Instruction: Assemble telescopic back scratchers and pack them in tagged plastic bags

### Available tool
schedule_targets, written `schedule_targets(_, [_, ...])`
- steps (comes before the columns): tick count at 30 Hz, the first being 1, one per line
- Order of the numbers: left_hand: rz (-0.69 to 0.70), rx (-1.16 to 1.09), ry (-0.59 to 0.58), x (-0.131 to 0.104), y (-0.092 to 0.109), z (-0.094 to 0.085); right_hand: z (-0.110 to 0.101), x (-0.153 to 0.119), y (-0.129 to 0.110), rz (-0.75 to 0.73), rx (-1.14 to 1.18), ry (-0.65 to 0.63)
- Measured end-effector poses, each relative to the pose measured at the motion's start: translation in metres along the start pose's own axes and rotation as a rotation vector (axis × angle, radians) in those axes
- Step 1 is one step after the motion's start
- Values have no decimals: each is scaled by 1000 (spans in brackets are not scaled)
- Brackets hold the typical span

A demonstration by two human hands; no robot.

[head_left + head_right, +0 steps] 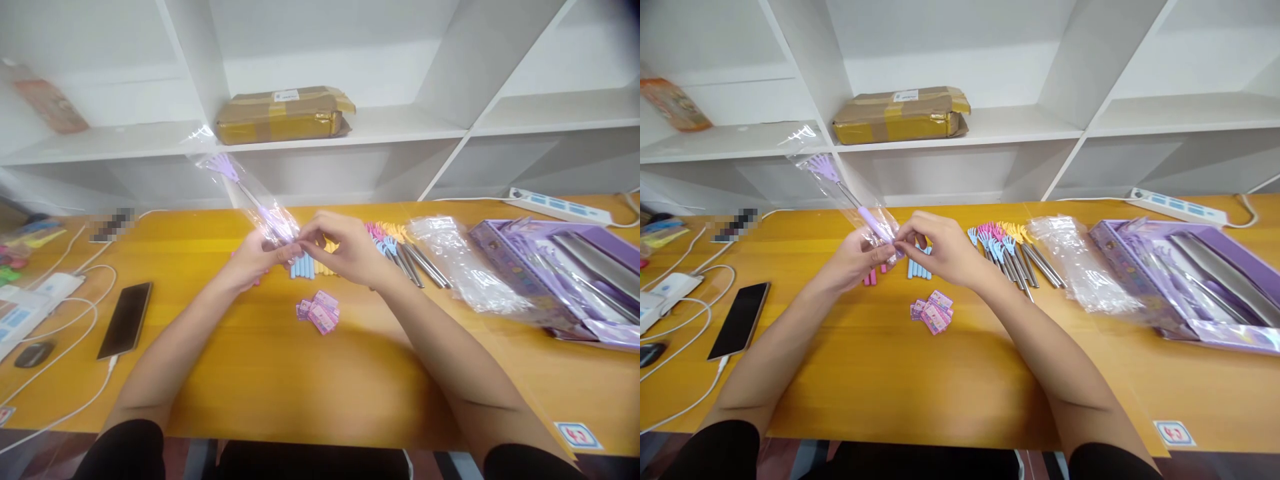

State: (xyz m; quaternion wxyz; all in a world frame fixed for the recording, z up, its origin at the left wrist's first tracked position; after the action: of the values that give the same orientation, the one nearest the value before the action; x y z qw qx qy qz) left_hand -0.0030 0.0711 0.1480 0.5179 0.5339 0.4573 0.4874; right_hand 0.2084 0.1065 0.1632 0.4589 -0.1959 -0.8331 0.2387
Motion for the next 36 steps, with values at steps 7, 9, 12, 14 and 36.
schedule_targets(7, [16,149,-79,-2,5,0,-1,0,-1,-13,-10,-9])
schedule_targets(9, [35,165,-82,-2,8,1,0,0,1,-13,7,5])
schedule_targets(12, [61,114,-71,-3,12,3,1,0,6,62,78,71])
schedule_targets(14, [60,90,-58,-4,13,3,1,1,10,152,151,118])
schedule_targets(36, [92,458,-154,-8,13,-2,4,1,19,55,97,-136])
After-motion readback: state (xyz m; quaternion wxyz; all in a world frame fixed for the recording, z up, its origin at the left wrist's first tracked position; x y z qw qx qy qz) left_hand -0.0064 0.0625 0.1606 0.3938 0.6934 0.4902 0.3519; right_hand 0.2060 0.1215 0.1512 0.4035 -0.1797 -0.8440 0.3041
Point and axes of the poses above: each hand's wrist, its own x-axis towards the middle knuckle, its own z-axis out of the palm, y = z × x, the point moved 1 cm from there along x, towards the middle knuckle, and after that the axes turned 4 degrees about y, right-handed, at the moved point
